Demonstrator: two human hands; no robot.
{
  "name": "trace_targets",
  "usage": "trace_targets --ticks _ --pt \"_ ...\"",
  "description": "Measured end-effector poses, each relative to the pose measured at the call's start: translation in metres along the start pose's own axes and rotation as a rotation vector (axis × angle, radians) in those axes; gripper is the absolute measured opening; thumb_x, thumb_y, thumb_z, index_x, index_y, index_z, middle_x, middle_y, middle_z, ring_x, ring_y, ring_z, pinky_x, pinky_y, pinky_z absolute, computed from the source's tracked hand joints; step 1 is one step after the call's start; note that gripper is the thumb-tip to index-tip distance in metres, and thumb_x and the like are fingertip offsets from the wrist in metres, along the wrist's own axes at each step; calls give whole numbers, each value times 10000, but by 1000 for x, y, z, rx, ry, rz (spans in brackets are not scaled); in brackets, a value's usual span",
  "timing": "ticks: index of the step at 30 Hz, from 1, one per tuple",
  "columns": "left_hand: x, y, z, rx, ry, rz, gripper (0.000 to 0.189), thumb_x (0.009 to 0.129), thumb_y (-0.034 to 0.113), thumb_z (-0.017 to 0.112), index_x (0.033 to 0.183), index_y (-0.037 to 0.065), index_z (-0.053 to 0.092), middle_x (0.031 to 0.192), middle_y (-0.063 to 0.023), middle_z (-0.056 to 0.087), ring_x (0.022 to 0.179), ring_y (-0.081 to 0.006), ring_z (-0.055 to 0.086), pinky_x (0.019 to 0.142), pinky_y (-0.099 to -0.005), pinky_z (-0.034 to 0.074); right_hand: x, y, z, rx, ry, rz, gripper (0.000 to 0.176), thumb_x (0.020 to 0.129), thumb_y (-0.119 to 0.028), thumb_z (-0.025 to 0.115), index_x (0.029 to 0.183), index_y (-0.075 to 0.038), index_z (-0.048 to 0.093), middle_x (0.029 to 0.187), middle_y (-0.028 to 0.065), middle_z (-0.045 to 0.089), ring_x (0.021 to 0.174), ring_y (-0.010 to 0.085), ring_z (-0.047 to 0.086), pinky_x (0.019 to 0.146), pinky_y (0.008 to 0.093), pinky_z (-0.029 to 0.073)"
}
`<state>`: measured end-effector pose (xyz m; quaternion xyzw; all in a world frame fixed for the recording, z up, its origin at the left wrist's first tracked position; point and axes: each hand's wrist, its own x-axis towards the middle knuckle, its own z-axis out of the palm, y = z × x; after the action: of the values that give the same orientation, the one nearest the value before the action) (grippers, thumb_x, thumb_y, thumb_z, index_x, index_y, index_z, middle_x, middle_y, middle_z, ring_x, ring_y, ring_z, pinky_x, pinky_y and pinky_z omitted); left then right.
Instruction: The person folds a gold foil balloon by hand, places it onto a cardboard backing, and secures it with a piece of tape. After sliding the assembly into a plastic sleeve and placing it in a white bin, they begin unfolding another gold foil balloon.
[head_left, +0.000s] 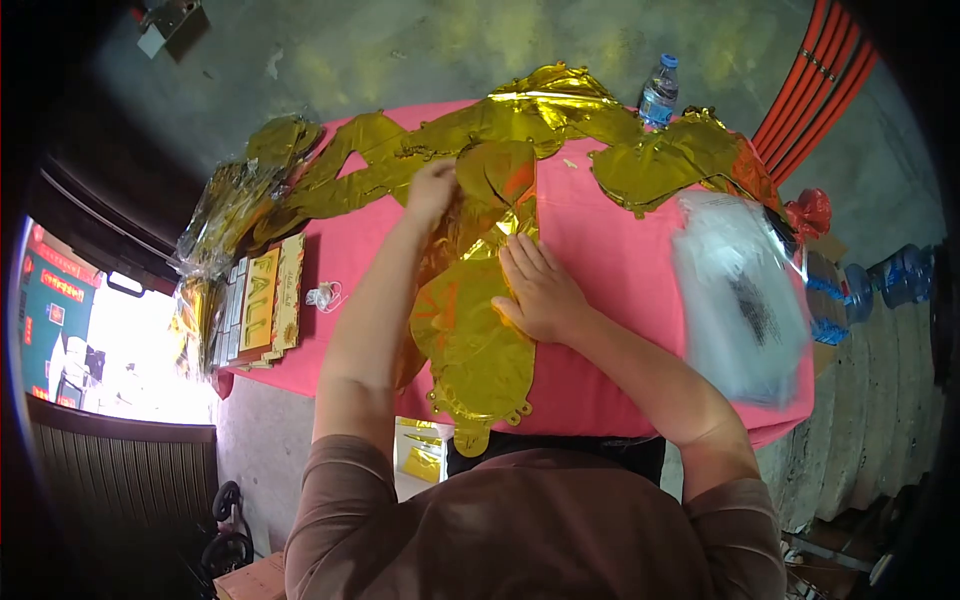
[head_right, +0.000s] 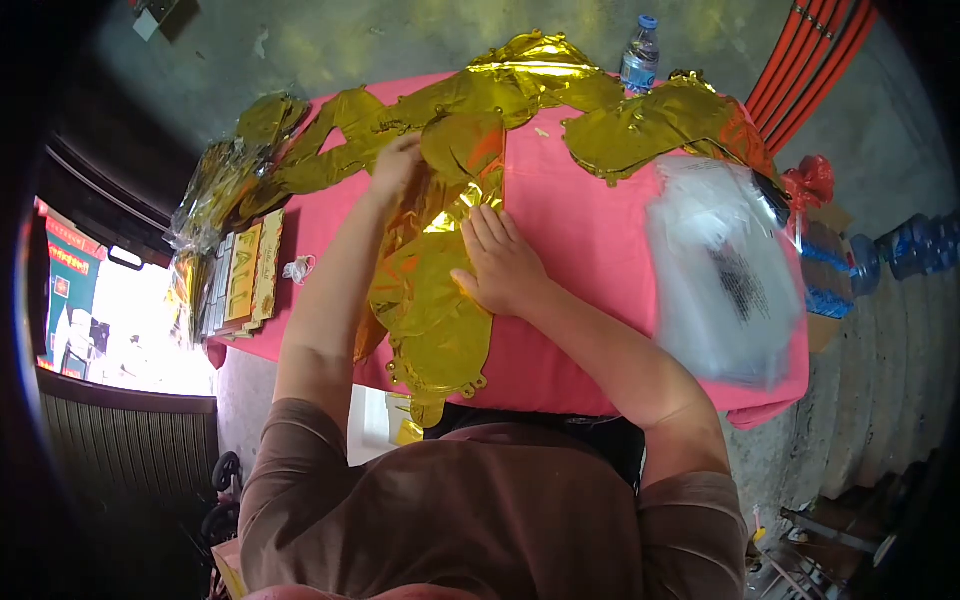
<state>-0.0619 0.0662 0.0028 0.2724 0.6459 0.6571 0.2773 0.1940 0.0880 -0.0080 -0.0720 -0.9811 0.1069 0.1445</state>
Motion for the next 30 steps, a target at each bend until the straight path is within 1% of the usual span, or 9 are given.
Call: trace_targets --ticks 2,4,6,8,11,17,25,28,30 --pt "5 9 -5 -123 204 -73 268 866 101 543 1079 -49 600 911 -118 661 835 -259 621 771 -344 492 0 1 1 8 3 -6 717 909 -435 467 1375 86 308 1457 258 272 1392 341 200 1145 429 133" --pt "-5 23 3 543 136 597 278 893 58 502 1156 19 582 1063 -93 618 935 -194 598 874 -339 475 0 2 1 18 3 -14 716 910 -436 466 1372 89 312 1456 260 274 1392 342 200 1145 429 131" --pt "-26 31 24 647 -119 546 309 902 111 497 1199 65 573 1183 -102 587 1128 -251 526 991 -457 397 0 1 1 15 6 -19 715 912 -438 462 1373 88 313 1454 262 277 1391 346 201 1145 432 128" --pt "-34 28 41 1129 -427 807 367 920 259 499 1256 124 554 1343 -92 501 1297 -302 384 1075 -517 249 0 0 0 8 0 -20 715 911 -437 462 1373 88 313 1453 262 278 1390 348 202 1145 434 128" --pt "-27 2 50 1249 -547 548 465 953 363 419 1373 162 436 1471 -55 351 1403 -284 203 1129 -512 114 -1 -1 -1 2 -3 -21 713 911 -436 462 1372 88 315 1451 263 280 1387 351 208 1143 439 129" --pt "-18 2 52 1482 -539 572 536 971 397 361 1462 207 263 1522 -43 241 1416 -279 165 1142 -492 109 -1 0 -1 7 8 -34 717 899 -435 478 1367 86 324 1447 267 284 1378 363 222 1138 447 139" --pt "-18 1 54 1288 -548 478 534 972 414 376 1446 178 306 1522 -80 233 1426 -255 131 1137 -486 135 0 -1 -2 35 9 -41 722 886 -433 505 1366 77 330 1446 273 278 1370 373 233 1130 453 173" --pt "-18 8 42 1341 -369 560 479 943 374 451 1355 131 441 1437 -117 382 1358 -286 300 1098 -472 242 0 -1 -5 41 -11 -44 719 879 -426 522 1362 74 339 1439 277 285 1364 378 242 1128 456 181" --pt "-26 16 18 1252 -219 619 390 894 320 524 1193 74 565 1216 -144 574 1141 -341 519 965 -447 398 1 -1 -6 70 12 -40 711 872 -412 539 1355 74 349 1431 280 297 1356 383 259 1125 459 190"
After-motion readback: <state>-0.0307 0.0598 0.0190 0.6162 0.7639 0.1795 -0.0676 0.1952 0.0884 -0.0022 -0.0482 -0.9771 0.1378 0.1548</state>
